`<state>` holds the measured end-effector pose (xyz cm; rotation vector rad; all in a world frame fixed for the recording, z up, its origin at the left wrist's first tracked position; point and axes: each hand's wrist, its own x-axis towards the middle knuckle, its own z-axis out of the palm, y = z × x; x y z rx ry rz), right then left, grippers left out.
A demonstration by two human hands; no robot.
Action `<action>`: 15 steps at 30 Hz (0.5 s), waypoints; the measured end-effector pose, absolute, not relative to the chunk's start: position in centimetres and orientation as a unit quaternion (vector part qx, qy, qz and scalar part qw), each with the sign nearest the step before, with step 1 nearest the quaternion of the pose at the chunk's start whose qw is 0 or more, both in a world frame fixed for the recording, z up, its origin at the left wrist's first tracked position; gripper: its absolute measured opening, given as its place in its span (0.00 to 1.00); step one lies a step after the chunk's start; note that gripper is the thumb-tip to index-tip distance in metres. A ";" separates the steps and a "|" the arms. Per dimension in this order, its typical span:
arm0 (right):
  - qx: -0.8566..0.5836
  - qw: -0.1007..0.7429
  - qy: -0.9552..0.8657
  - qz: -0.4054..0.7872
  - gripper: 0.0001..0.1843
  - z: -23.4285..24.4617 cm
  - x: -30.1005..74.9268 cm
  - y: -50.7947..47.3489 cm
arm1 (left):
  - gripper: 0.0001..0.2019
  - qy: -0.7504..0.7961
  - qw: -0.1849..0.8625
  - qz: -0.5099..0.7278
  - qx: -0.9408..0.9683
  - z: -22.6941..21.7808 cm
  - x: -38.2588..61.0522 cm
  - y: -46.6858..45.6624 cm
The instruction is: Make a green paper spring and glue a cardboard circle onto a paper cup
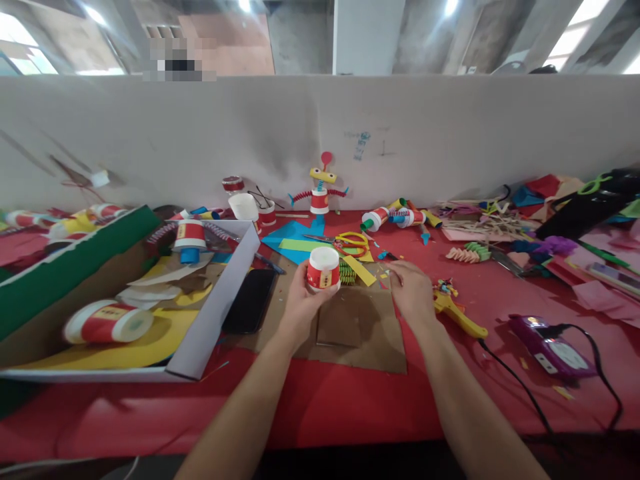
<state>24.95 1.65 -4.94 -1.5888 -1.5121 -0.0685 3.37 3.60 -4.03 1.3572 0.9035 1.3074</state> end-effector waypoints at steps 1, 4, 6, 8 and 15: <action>-0.661 0.432 -0.611 -0.056 0.08 -5.0 25.2 1.7 | 0.26 0.367 0.534 0.537 0.540 -3.8 3.3 3.5; -0.678 0.419 -0.598 -0.085 0.07 -4.7 24.8 1.5 | 0.25 0.374 0.581 0.524 0.498 -3.4 3.2 3.3; -0.636 0.461 -0.618 -0.044 0.09 -4.0 23.9 1.3 | 0.25 0.377 0.592 0.514 0.493 -3.5 3.2 3.2; -0.570 0.516 -0.639 0.032 0.11 -3.3 22.4 1.0 | 0.27 0.369 0.592 0.504 0.509 -3.7 3.3 3.2; -0.508 0.570 -0.627 0.154 0.10 -1.8 17.5 0.4 | 0.30 0.396 0.486 0.508 0.591 -4.2 3.7 3.5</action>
